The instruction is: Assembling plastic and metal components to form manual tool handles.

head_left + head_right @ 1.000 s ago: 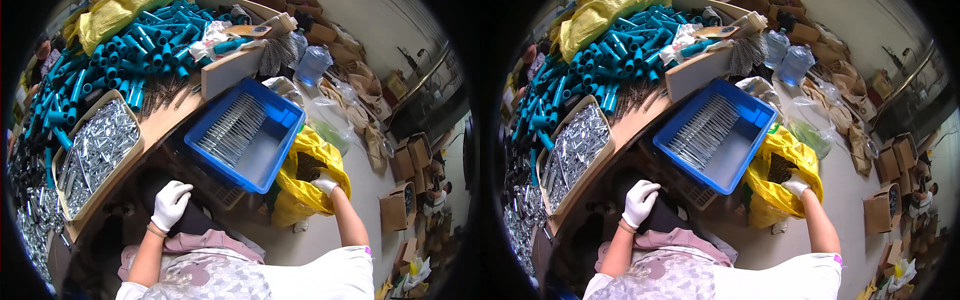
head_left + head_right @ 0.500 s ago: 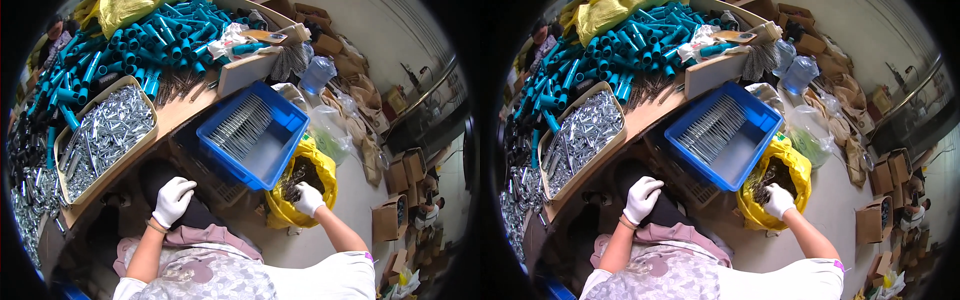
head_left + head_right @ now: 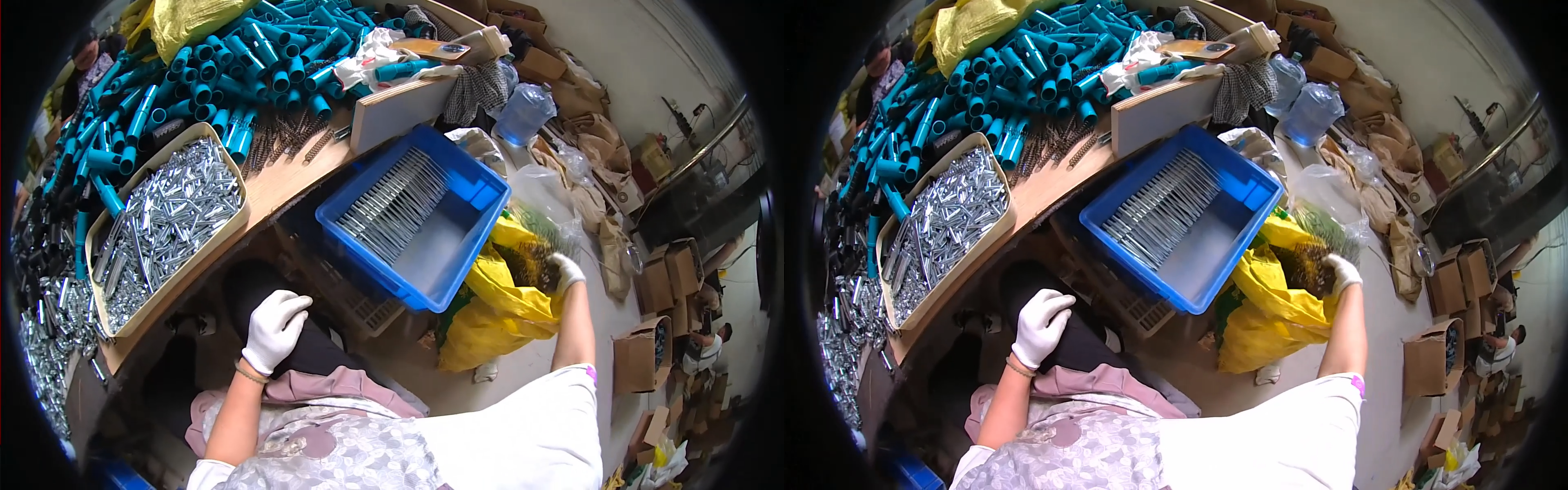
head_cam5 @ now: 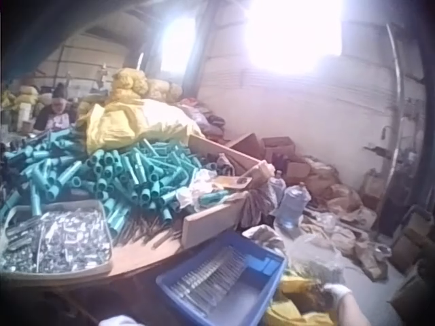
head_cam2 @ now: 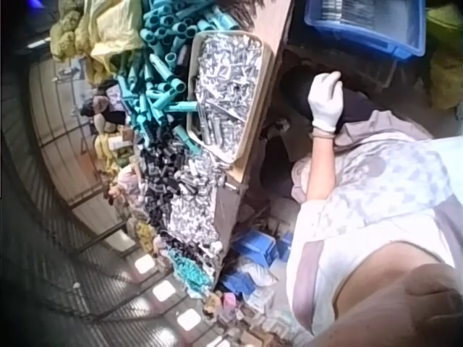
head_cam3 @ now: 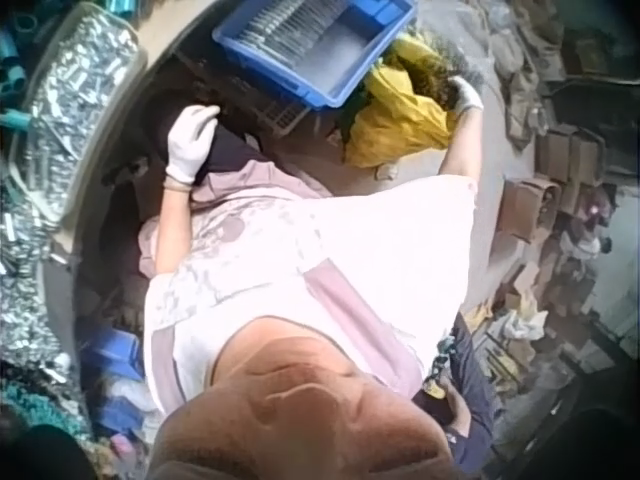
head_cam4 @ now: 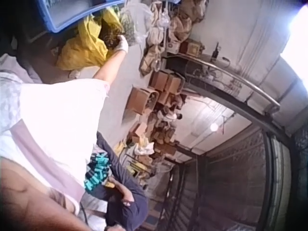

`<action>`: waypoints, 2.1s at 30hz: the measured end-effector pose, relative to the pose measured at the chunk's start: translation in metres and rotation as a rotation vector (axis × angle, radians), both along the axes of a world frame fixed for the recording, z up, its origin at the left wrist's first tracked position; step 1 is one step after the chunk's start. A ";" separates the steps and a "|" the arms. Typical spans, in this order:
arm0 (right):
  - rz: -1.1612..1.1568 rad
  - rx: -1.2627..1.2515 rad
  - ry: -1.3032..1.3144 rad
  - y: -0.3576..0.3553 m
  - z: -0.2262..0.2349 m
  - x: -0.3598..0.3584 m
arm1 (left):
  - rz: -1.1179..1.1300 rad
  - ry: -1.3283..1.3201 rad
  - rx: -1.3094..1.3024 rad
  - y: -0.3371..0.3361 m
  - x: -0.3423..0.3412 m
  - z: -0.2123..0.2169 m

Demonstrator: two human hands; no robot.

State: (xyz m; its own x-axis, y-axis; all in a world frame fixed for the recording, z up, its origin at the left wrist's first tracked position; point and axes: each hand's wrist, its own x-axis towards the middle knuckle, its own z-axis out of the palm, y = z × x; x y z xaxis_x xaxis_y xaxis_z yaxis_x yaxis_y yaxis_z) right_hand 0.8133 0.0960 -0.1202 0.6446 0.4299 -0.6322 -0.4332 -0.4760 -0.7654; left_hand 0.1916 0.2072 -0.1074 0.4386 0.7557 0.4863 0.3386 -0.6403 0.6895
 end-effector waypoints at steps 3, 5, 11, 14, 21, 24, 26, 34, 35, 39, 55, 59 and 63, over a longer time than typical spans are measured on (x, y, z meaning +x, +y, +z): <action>0.027 0.007 0.089 -0.025 -0.069 -0.009 | -0.009 0.011 -0.004 0.003 0.004 0.000; 0.158 -0.130 -0.336 -0.026 -0.102 -0.030 | -0.016 0.021 0.004 0.005 0.010 0.002; 0.264 -0.161 -0.546 -0.001 -0.091 -0.056 | -0.027 0.032 0.007 0.004 0.017 0.003; 0.281 -0.015 -0.494 -0.006 -0.067 -0.048 | -0.030 0.016 0.019 0.004 0.017 -0.001; 0.387 0.083 -0.499 -0.014 0.031 -0.098 | -0.031 -0.007 0.016 0.000 0.012 0.004; 0.387 0.141 -0.489 -0.025 0.042 -0.114 | -0.029 -0.023 0.034 -0.001 0.008 0.003; 0.414 0.201 -0.481 -0.032 0.046 -0.118 | -0.028 -0.036 0.041 -0.002 0.006 0.002; 0.440 0.282 -0.647 -0.031 0.111 -0.158 | -0.026 -0.069 0.043 -0.003 -0.006 -0.003; 0.469 0.292 -0.692 -0.028 0.121 -0.152 | -0.030 -0.076 0.041 -0.002 -0.006 -0.004; 0.597 0.454 -0.816 0.009 0.195 -0.167 | -0.021 -0.080 0.061 -0.003 -0.013 -0.003; 1.246 0.815 -1.620 0.360 0.336 -0.642 | -0.054 -0.086 0.030 -0.003 -0.022 -0.013; 1.457 0.609 -1.699 0.389 0.304 -0.728 | -0.069 -0.077 0.038 -0.020 -0.067 0.070; 1.541 0.905 -1.622 0.400 0.299 -0.749 | 0.321 0.206 0.267 -0.017 -0.143 0.164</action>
